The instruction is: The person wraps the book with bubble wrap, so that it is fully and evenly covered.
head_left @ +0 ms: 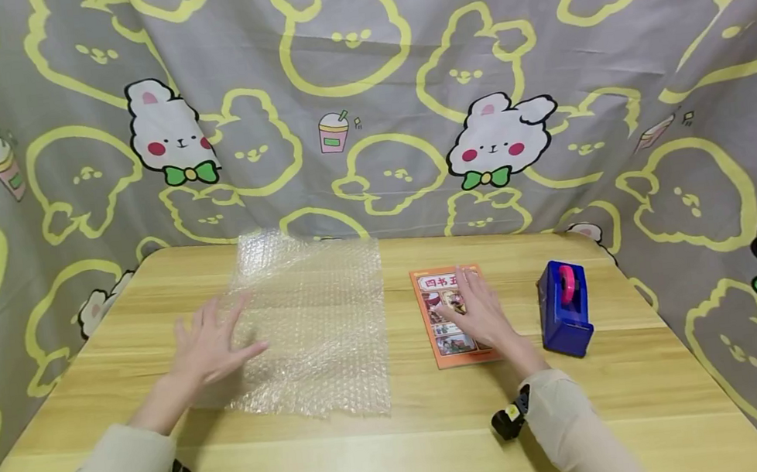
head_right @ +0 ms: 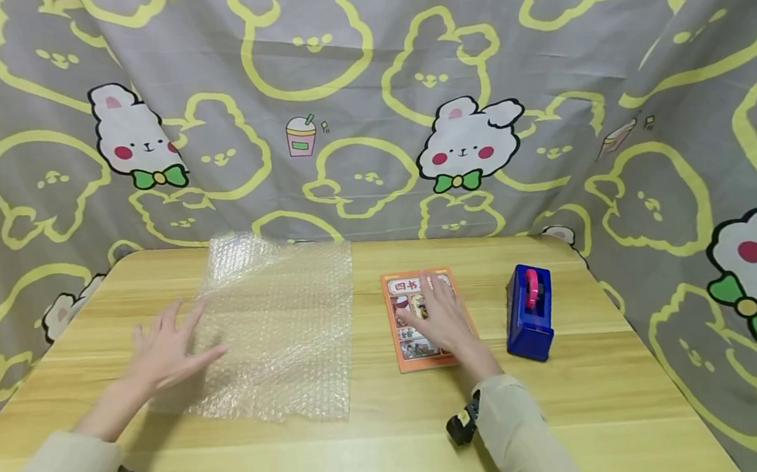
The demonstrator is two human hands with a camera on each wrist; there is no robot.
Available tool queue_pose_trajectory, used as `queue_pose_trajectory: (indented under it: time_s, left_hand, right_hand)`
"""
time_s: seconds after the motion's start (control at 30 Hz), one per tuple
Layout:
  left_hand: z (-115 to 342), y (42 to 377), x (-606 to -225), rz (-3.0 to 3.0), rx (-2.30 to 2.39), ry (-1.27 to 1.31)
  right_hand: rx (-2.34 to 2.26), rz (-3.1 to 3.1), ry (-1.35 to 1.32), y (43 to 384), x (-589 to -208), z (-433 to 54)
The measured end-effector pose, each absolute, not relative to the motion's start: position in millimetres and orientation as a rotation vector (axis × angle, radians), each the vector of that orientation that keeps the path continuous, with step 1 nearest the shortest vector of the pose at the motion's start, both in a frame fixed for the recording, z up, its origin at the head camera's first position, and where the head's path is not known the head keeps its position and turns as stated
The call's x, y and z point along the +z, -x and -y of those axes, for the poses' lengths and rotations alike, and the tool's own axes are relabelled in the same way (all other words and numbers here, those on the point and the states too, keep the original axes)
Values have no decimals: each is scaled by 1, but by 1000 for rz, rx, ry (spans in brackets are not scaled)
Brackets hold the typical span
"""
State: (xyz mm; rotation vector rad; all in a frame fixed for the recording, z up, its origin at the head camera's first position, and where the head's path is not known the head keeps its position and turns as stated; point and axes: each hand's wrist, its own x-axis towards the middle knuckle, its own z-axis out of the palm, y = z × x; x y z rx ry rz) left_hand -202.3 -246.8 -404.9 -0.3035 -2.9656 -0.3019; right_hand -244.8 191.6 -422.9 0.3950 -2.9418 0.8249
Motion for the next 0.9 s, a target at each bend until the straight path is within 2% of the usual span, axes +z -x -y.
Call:
queue_pose_trajectory:
  time_s: [0.27,0.57,0.9]
  left_hand:
    - [272,188,-404,2981,-425,243]
    - [303,175,-416,3034,-562,306]
    - [319,170,-429,3117,-570,319]
  right_hand:
    - [1171,2876,-378,256,-421,-161]
    - [1560,2842,-396,275,-433,-122]
    - [1166,3034,-514,286,-448,-87]
